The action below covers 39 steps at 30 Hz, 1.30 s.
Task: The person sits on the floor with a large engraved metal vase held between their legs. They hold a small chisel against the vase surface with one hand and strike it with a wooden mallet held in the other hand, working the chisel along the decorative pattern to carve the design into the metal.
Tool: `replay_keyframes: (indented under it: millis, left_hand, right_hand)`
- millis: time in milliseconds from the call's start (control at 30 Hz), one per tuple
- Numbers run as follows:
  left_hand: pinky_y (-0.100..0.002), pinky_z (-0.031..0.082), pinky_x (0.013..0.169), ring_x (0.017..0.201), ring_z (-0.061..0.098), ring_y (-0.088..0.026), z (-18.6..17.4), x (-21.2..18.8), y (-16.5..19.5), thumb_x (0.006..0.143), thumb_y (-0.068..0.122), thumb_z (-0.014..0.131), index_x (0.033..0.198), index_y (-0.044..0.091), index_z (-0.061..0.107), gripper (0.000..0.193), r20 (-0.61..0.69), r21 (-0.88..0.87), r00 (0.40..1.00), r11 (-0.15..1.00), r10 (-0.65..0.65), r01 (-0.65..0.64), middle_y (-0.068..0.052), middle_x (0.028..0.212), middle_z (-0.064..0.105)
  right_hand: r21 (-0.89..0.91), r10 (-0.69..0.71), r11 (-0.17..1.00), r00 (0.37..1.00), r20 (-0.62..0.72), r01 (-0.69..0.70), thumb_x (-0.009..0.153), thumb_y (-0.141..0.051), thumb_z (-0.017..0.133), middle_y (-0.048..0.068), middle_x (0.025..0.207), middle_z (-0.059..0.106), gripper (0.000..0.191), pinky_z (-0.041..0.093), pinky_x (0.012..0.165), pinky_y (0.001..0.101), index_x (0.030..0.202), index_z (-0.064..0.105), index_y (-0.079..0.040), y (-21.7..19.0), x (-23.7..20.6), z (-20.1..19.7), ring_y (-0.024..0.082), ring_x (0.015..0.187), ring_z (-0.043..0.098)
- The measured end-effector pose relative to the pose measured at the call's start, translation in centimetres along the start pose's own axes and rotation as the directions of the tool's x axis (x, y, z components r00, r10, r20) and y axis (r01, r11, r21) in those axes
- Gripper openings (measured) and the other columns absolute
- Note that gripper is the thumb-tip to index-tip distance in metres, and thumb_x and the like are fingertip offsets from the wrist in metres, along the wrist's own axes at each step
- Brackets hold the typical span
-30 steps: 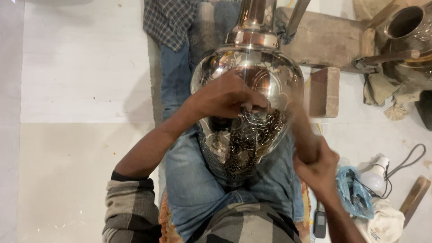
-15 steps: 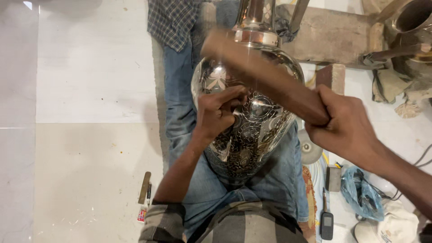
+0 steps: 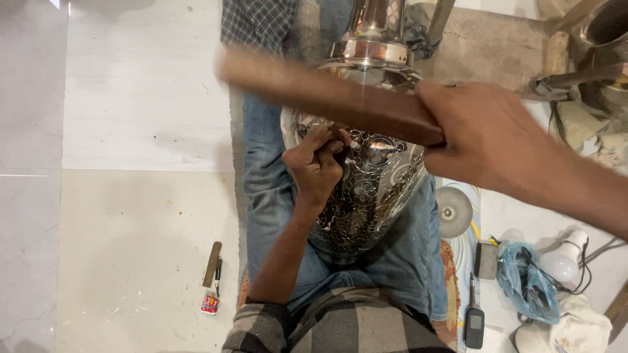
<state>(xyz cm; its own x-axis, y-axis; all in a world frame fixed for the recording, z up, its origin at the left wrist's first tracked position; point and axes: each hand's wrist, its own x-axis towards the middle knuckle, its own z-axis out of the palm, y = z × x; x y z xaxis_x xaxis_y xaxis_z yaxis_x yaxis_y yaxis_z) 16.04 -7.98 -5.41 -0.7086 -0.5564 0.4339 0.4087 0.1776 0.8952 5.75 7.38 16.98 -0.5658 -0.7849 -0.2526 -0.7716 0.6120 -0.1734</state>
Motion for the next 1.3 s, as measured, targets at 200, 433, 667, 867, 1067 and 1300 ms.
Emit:
replay_keyframes:
  millis: [200,433,667,867,1067,1300]
  left_hand:
    - [-0.028,0.062,0.071,0.078,0.075,-0.017,1.1,-0.6,1.6,0.085,-0.017,0.058,0.109,-0.007,0.070,0.029,-0.159,0.191,0.983,0.980,0.089,-0.058,-0.012,0.090,0.076]
    - [-0.026,0.066,0.074,0.083,0.076,-0.015,-0.4,2.0,1.6,0.090,-0.012,0.062,0.115,0.003,0.069,0.029,0.028,-0.421,0.939,0.848,-0.344,0.323,-0.008,0.093,0.077]
    - [-0.027,0.067,0.080,0.090,0.078,-0.015,-0.1,2.6,1.4,0.095,-0.016,0.057,0.123,0.003,0.072,0.037,0.299,0.019,0.954,0.999,0.019,-0.026,-0.008,0.101,0.079]
    - [-0.028,0.067,0.083,0.096,0.079,-0.019,-0.3,3.8,0.7,0.090,-0.019,0.052,0.127,-0.001,0.068,0.044,0.404,0.043,0.913,0.995,0.061,-0.086,-0.016,0.116,0.076]
    - [-0.028,0.068,0.079,0.090,0.080,-0.018,-0.5,3.2,-0.3,0.084,-0.018,0.055,0.123,0.000,0.070,0.046,0.397,0.080,0.909,0.982,0.127,-0.172,-0.012,0.103,0.079]
    - [-0.027,0.067,0.079,0.090,0.081,-0.018,-1.0,2.9,-0.6,0.087,-0.016,0.047,0.122,0.001,0.072,0.046,0.395,0.071,0.908,0.981,0.136,-0.178,-0.013,0.103,0.079]
  right_hand:
    - [-0.291,0.208,0.947,0.950,0.232,-0.136,0.084,-0.019,0.069,0.008,0.068,0.064,0.028,0.051,0.053,0.0406,0.109,0.059,-0.011,-0.7,0.6,-1.6,0.026,0.058,0.062]
    - [0.572,0.200,0.813,0.974,-0.103,-0.107,0.076,-0.013,0.075,0.008,0.068,0.069,0.033,0.050,0.049,0.0348,0.106,0.065,-0.005,1.9,-2.2,7.1,0.017,0.053,0.067]
    - [0.968,0.593,0.242,0.800,-0.094,-0.066,0.080,-0.010,0.082,0.009,0.077,0.064,0.040,0.043,0.051,0.0251,0.114,0.066,0.001,-1.6,-6.5,19.4,0.012,0.058,0.056]
    - [0.834,0.423,0.551,0.868,-0.261,-0.018,0.073,-0.011,0.088,0.005,0.083,0.071,0.049,0.055,0.064,0.0254,0.116,0.066,0.001,1.2,-6.9,17.1,0.009,0.072,0.066]
    - [0.567,0.226,0.822,0.948,-0.226,-0.060,0.082,-0.009,0.078,0.010,0.074,0.071,0.038,0.057,0.061,0.0335,0.117,0.064,-0.004,2.9,-4.6,7.5,0.018,0.059,0.070]
    - [0.231,0.123,0.970,0.970,-0.208,-0.074,0.075,-0.011,0.073,0.021,0.080,0.069,0.044,0.053,0.057,0.0436,0.113,0.054,0.000,2.7,-3.3,4.1,0.035,0.067,0.070]
